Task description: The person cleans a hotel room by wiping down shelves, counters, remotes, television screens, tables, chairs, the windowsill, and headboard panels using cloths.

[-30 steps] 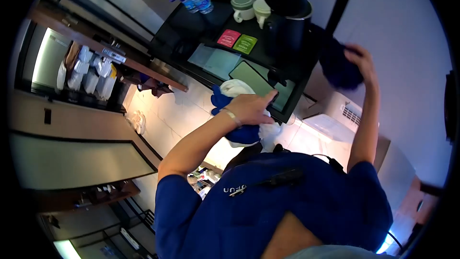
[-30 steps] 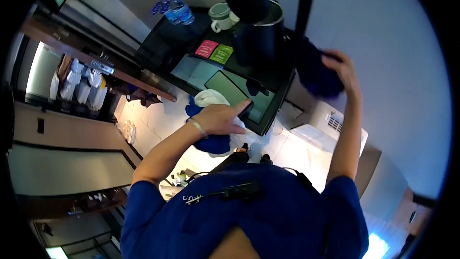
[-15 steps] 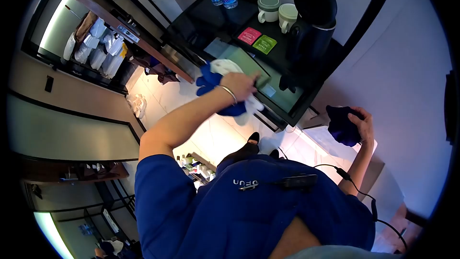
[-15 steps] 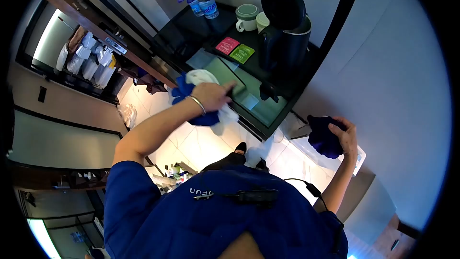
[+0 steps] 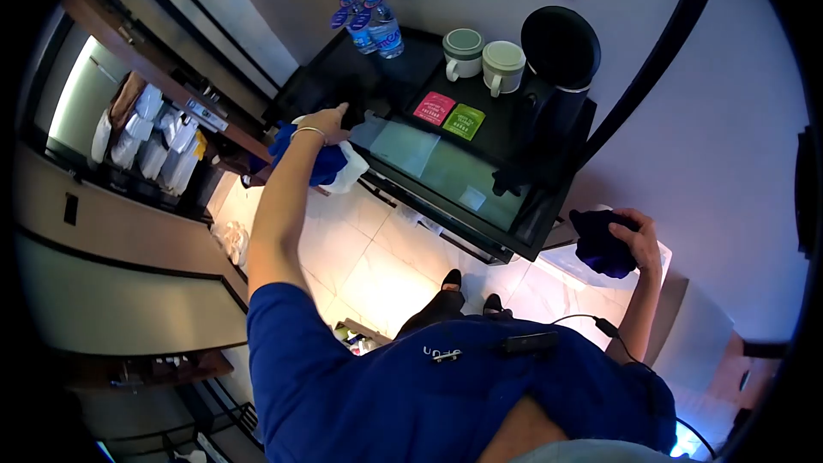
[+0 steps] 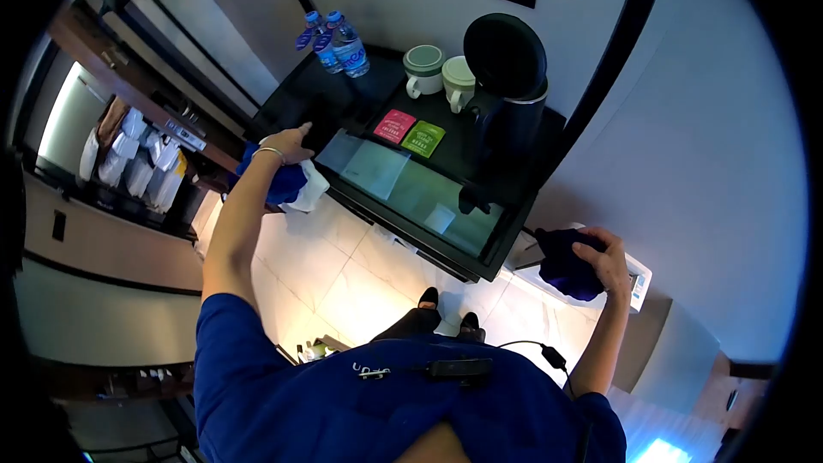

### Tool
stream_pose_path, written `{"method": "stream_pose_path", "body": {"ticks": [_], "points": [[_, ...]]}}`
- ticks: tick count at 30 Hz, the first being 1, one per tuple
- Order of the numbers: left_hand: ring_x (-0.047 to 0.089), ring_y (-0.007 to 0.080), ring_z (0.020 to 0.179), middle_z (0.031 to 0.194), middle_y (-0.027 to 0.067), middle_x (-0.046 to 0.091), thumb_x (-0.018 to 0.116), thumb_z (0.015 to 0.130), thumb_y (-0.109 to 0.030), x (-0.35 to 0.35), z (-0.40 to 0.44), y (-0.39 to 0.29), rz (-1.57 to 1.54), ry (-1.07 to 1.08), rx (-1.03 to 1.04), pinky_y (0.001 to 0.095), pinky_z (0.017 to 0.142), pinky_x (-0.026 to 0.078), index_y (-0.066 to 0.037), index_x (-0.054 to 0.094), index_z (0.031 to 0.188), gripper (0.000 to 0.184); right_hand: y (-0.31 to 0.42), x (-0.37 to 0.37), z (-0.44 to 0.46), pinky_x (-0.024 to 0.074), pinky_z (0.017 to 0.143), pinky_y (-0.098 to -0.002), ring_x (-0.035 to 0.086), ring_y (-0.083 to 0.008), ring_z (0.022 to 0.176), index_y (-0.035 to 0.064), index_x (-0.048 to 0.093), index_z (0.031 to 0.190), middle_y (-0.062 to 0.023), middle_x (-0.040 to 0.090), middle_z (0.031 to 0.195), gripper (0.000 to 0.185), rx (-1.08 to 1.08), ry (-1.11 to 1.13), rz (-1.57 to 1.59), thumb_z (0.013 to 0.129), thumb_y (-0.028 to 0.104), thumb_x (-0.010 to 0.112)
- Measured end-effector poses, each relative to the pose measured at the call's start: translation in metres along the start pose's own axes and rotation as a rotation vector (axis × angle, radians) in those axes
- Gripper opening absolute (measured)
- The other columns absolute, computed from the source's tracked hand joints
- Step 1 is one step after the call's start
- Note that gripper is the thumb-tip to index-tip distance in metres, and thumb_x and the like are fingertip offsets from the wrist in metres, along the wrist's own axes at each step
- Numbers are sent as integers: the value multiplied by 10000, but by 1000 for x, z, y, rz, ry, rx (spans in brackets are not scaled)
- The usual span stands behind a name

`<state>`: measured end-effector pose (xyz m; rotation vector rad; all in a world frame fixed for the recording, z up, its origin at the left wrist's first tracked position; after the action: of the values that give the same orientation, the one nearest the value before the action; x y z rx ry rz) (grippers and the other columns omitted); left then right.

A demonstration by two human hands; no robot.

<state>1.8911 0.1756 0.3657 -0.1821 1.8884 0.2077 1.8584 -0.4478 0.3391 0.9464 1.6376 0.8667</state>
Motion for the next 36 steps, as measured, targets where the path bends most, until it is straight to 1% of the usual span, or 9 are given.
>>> {"method": "stream_pose_path", "body": {"ticks": [2,6,8,10,16,22,28,34,36], "points": [[550,358,1175,1297,236,542,660,806,-374,-34,-29,-37,-49,19,91,396,993,436,-94,294,1470,808,-1,2,-4,504,725,-291,610,-171,737,-13,666,1031,-86,665,846,358,16,1,77,712,137,731],[563,347,1153,1285,268,537,672,825,-414,-19,-22,-111,-509,2,603,369,995,424,-23,310,1448,820,-11,-3,-8,507,732,-281,624,-169,758,-8,667,1049,-87,670,859,363,23,-70,128,727,145,740],[552,327,1173,1303,257,530,660,843,-395,-10,-21,-161,-447,-11,744,363,1002,420,-13,346,1428,766,-11,-2,-12,507,734,-283,623,-169,762,-7,667,1051,-87,670,864,367,16,-90,134,727,149,742],[535,338,1197,1313,250,524,639,852,-389,12,-21,-201,-404,148,680,365,1009,416,-24,387,1409,712,-15,-3,-16,508,736,-285,623,-169,766,-5,666,1054,-88,670,870,371,7,-123,147,727,153,743],[550,325,1176,1264,211,567,601,832,-346,21,-29,-228,-196,182,536,392,970,446,-52,512,1293,554,-40,-15,-26,505,778,-300,624,-169,795,-13,660,1067,-93,671,892,382,46,-130,180,735,159,738],[641,368,897,921,208,664,597,814,-346,44,-52,-220,-198,168,536,453,767,510,-38,667,906,329,-22,-50,2,497,791,-300,616,-175,829,-33,648,1099,-102,674,917,393,-61,-197,154,775,181,716],[644,375,809,825,203,663,610,823,-325,69,-105,-196,-400,-28,459,452,709,508,-46,646,898,292,114,-49,92,493,818,-308,613,-178,846,-28,650,1105,-124,674,944,437,-478,-86,-50,782,259,717],[661,373,749,733,192,659,691,795,-428,75,-137,-200,-449,-193,238,445,652,508,-99,583,1065,438,242,65,233,467,905,-317,605,-181,992,2,621,1169,-106,668,1071,417,-1005,279,-19,818,208,713],[663,374,752,758,199,661,692,798,-433,80,-142,-202,-433,-233,166,445,663,516,-108,588,1064,433,244,121,277,470,922,-354,628,-288,996,45,613,1186,-139,673,1073,468,-1090,276,-161,768,215,738]]}}
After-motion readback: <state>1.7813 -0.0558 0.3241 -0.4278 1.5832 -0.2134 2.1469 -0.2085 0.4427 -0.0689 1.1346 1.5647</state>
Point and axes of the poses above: each hand's wrist, its own z-axis towards the middle knuckle, its own x-axis out of the palm, y = z × x, the point moved 4 cm from there along z, towards the middle knuckle
